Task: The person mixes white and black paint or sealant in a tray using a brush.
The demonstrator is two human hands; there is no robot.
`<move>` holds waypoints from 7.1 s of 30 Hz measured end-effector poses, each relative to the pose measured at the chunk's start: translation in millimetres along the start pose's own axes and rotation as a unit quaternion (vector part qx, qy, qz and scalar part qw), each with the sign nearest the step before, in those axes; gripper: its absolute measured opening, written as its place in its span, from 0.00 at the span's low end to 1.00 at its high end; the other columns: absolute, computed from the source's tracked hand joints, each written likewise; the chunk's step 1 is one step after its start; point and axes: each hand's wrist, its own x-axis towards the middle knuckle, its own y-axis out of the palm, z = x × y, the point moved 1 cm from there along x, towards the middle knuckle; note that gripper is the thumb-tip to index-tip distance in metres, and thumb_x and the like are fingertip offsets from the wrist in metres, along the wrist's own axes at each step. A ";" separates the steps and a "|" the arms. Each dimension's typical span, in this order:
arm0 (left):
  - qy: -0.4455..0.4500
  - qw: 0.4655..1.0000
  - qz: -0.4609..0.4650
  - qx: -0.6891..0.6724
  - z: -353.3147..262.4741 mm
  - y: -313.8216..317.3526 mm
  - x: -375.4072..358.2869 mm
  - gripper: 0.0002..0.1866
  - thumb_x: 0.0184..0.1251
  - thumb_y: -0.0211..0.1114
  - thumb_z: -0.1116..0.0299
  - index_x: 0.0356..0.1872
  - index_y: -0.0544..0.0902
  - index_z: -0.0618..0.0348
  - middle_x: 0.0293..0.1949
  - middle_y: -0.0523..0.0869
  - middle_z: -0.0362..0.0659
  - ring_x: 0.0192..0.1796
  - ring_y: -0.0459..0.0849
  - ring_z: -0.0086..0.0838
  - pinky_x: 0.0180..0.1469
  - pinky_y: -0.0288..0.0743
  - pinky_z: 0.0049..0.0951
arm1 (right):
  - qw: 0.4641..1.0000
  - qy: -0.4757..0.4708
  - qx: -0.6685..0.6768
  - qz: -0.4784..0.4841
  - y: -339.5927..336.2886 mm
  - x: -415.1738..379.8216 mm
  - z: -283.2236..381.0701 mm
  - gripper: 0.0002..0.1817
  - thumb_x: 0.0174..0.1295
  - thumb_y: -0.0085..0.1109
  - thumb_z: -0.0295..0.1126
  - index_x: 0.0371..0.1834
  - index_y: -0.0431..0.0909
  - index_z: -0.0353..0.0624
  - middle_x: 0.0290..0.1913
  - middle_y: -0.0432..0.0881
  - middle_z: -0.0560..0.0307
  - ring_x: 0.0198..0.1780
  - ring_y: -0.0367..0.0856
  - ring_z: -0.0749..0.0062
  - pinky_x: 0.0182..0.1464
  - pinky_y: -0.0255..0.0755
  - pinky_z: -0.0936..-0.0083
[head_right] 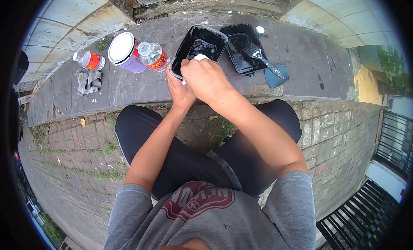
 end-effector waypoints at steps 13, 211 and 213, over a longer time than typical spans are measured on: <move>0.037 0.999 -0.004 -0.010 -13.1 -1.9 3.9 0.50 0.53 0.84 0.57 0.72 0.64 0.66 0.65 0.75 0.58 0.70 0.74 0.53 0.73 0.65 0.49 | 0.992 0.113 -0.017 -0.061 16.2 25.1 6.0 0.08 0.57 0.63 0.24 0.37 0.80 0.29 0.28 0.87 0.36 0.34 0.91 0.42 0.36 0.87 0.56; 0.199 0.892 0.069 0.401 -63.2 -109.4 52.0 0.50 0.40 0.82 0.72 0.74 0.77 0.38 0.60 0.79 0.40 0.64 0.76 0.39 0.67 0.66 0.48 | 0.960 0.116 0.229 -0.109 -18.3 26.0 -76.6 0.18 0.57 0.72 0.41 0.37 0.87 0.34 0.34 0.87 0.33 0.43 0.88 0.36 0.49 0.82 0.53; 0.191 0.900 0.067 0.386 -61.6 -109.2 51.9 0.50 0.39 0.82 0.72 0.74 0.77 0.37 0.60 0.79 0.40 0.64 0.76 0.40 0.66 0.66 0.47 | 0.960 0.115 0.226 -0.117 -18.9 25.5 -76.1 0.18 0.57 0.72 0.41 0.37 0.87 0.34 0.34 0.87 0.33 0.42 0.88 0.36 0.49 0.82 0.53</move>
